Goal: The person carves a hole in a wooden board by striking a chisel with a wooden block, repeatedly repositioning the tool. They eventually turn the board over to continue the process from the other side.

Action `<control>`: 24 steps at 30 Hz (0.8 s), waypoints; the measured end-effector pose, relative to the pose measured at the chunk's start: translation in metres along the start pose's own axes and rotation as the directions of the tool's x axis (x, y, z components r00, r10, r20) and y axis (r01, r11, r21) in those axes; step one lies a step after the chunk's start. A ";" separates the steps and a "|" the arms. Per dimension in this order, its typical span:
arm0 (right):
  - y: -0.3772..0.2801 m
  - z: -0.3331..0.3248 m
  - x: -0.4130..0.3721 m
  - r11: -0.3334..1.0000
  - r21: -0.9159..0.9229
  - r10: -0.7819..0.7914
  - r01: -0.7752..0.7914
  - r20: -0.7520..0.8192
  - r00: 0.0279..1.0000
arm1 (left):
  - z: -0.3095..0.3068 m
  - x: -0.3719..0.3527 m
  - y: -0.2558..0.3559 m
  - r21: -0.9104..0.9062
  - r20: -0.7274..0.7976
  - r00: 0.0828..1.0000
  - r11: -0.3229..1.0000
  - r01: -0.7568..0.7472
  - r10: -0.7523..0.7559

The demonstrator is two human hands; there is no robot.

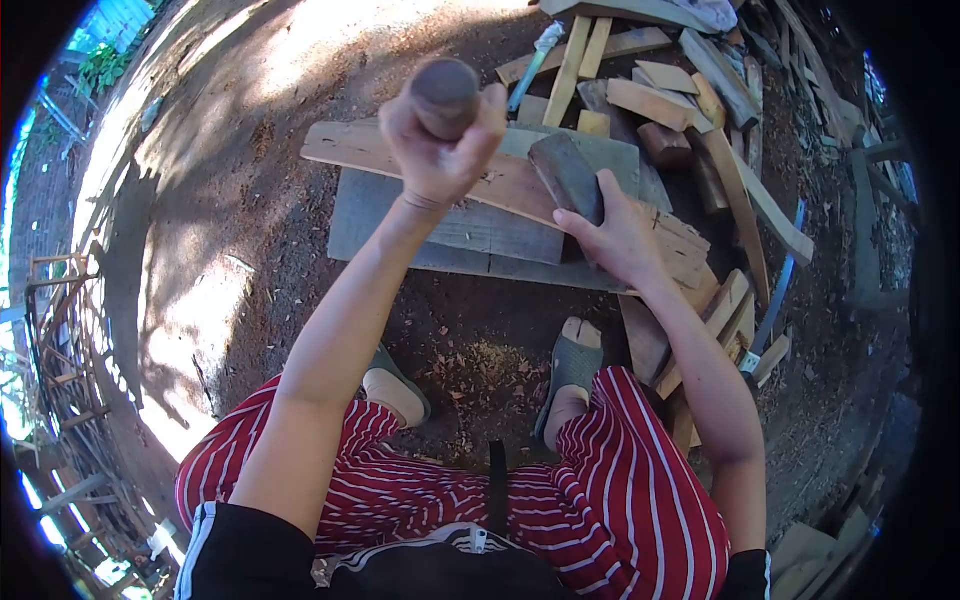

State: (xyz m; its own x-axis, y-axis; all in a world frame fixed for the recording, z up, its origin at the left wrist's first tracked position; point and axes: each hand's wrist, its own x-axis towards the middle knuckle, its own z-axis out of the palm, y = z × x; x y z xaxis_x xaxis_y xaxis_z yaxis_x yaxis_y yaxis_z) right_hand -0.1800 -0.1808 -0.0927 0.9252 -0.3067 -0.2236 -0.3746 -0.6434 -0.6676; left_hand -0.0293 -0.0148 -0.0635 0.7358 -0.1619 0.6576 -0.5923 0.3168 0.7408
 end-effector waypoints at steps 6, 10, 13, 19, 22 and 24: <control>-0.056 -0.062 -0.002 0.925 0.227 -0.264 0.304 -0.189 0.946 | 0.006 0.003 0.003 0.215 0.024 0.999 0.976 0.022 -0.028; -0.117 -0.088 -0.018 0.752 0.069 -0.575 0.656 -0.418 0.703 | 0.008 0.005 0.005 0.183 0.003 1.000 0.983 0.001 -0.002; -0.139 -0.092 -0.030 0.795 -0.296 -0.578 0.530 -0.105 0.809 | 0.001 0.007 -0.031 0.326 -0.024 0.974 0.923 -0.205 0.225; -0.155 -0.107 -0.021 0.544 -0.115 -0.772 0.831 -0.457 0.442 | -0.025 -0.001 -0.054 0.155 0.224 0.974 0.988 -0.007 -0.028; -0.137 -0.080 -0.013 0.773 -0.195 -0.634 0.603 -0.249 0.732 | 0.016 0.033 -0.019 0.548 -0.346 0.735 0.511 0.662 -0.583; -0.134 -0.093 -0.010 0.794 -0.202 -0.608 0.574 -0.231 0.759 | 0.012 0.015 -0.003 -0.004 -0.108 0.991 0.997 0.082 -0.082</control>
State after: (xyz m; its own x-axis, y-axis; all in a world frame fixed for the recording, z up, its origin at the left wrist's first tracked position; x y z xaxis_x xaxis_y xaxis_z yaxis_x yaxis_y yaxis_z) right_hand -0.1451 -0.1567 0.0649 0.9164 -0.0037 0.4002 0.2214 -0.8285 -0.5144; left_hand -0.0205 -0.0292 -0.0544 0.8129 -0.0852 0.5761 -0.5288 0.3065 0.7915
